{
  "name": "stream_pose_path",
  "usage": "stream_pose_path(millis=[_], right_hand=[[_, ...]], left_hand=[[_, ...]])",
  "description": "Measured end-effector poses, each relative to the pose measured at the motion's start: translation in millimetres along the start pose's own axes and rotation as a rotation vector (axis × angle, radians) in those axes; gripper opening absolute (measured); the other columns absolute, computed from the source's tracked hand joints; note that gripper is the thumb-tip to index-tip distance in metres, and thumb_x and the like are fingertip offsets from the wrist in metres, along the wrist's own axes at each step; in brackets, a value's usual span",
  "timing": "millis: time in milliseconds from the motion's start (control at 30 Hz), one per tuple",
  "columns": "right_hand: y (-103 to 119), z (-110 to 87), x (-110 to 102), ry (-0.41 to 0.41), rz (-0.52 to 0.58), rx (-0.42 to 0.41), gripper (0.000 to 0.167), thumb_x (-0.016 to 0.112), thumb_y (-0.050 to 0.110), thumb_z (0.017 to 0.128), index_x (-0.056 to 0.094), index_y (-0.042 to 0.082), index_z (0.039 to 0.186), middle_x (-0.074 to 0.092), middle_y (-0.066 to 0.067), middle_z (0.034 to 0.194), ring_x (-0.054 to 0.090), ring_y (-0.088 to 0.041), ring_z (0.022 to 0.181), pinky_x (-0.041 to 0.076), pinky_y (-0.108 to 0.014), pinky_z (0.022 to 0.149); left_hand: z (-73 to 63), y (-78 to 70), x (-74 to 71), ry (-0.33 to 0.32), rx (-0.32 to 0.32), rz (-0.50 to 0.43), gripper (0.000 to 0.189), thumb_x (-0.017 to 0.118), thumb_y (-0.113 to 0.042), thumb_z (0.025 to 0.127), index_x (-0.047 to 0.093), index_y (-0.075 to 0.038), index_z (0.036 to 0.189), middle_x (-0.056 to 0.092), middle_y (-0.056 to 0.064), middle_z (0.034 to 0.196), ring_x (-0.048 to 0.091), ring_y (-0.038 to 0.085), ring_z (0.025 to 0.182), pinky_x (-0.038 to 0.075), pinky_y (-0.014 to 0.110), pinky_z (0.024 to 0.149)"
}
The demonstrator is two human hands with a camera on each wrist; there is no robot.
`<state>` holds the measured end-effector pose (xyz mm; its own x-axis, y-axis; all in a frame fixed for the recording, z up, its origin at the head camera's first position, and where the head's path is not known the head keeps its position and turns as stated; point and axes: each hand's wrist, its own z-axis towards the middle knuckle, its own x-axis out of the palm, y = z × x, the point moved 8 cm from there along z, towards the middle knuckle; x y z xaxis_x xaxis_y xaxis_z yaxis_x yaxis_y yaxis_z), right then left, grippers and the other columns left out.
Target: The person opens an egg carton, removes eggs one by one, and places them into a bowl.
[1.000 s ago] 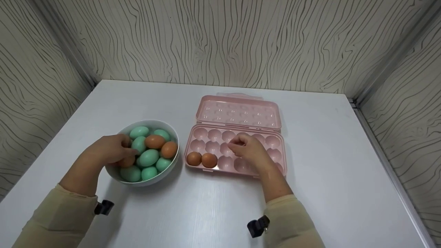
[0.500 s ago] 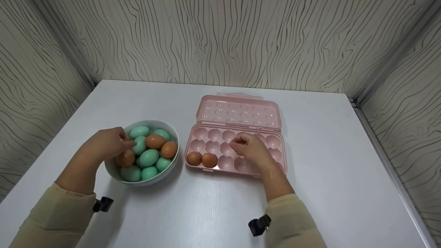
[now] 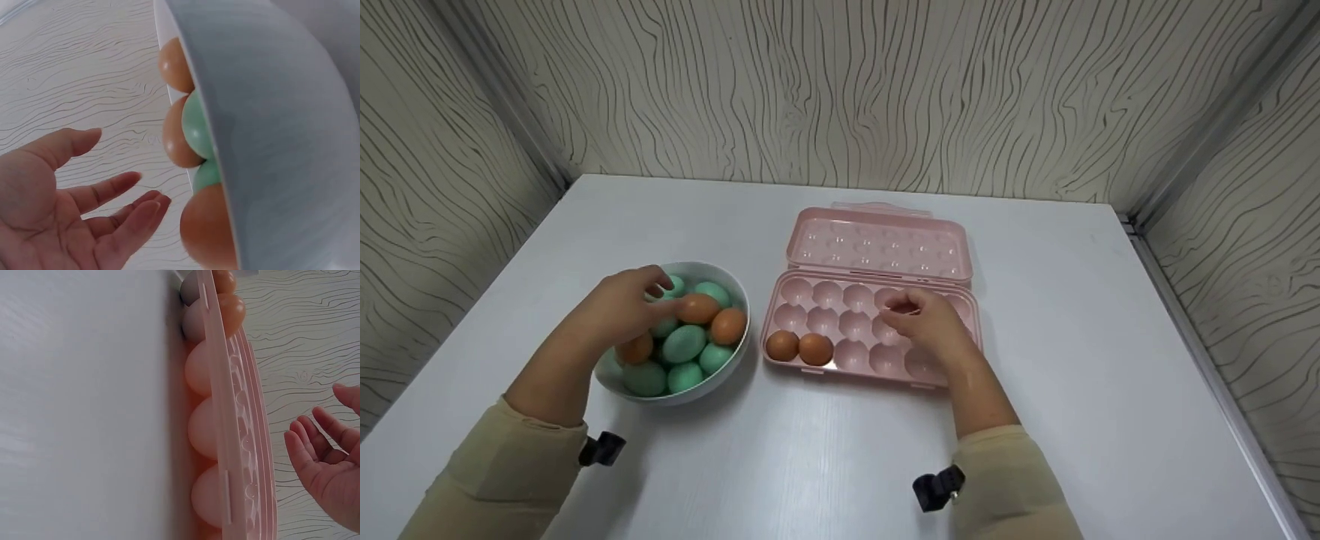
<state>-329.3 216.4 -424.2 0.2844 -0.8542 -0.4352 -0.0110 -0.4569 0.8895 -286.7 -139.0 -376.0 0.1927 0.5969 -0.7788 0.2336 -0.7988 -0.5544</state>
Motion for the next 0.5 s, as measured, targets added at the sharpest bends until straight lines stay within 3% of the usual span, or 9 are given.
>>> stream_pose_path(millis=[133, 267, 367, 500], right_hand=[[-7, -2.4, -13, -0.05, -0.09, 0.022, 0.035, 0.064, 0.019, 0.085, 0.056, -0.003, 0.111, 0.057, -0.009, 0.097, 0.055, -0.014, 0.084, 0.05, -0.022, 0.072], [-18, -6.2, -27, -0.097, -0.196, 0.093, 0.034, 0.063, 0.021, 0.086, 0.055, -0.001, 0.111, 0.057, -0.011, 0.102, 0.054, -0.018, 0.088, 0.049, -0.024, 0.074], [-25, -9.6, -38, -0.145, -0.286, 0.136, 0.034, 0.062, 0.022, 0.086, 0.055, 0.0, 0.111, 0.057, -0.014, 0.105, 0.053, -0.023, 0.092, 0.047, -0.027, 0.075], [-34, -14.1, -53, -0.209, -0.374, 0.165, 0.032, 0.061, 0.019, 0.086, 0.055, -0.001, 0.11, 0.056, -0.019, 0.106, 0.052, -0.03, 0.095, 0.045, -0.034, 0.077]], left_hand=[[-0.1, -9.3, 2.2, -0.055, 0.044, 0.053, 0.047, 0.06, -0.044, 0.084, 0.052, -0.015, 0.12, 0.054, 0.001, 0.113, 0.049, 0.021, 0.094, 0.045, 0.042, 0.083], [-1.0, -21.0, 4.7, -0.097, 0.124, 0.094, 0.039, 0.06, -0.033, 0.084, 0.054, -0.012, 0.117, 0.054, 0.003, 0.107, 0.049, 0.021, 0.088, 0.044, 0.036, 0.078], [-1.3, -29.9, 9.7, -0.089, 0.186, 0.055, 0.037, 0.061, -0.024, 0.082, 0.055, -0.01, 0.116, 0.052, 0.005, 0.104, 0.049, 0.021, 0.086, 0.044, 0.034, 0.076], [-2.0, -36.8, 19.4, -0.047, 0.194, 0.022, 0.038, 0.066, -0.026, 0.082, 0.055, -0.014, 0.116, 0.053, 0.003, 0.098, 0.05, 0.019, 0.086, 0.045, 0.033, 0.076]])
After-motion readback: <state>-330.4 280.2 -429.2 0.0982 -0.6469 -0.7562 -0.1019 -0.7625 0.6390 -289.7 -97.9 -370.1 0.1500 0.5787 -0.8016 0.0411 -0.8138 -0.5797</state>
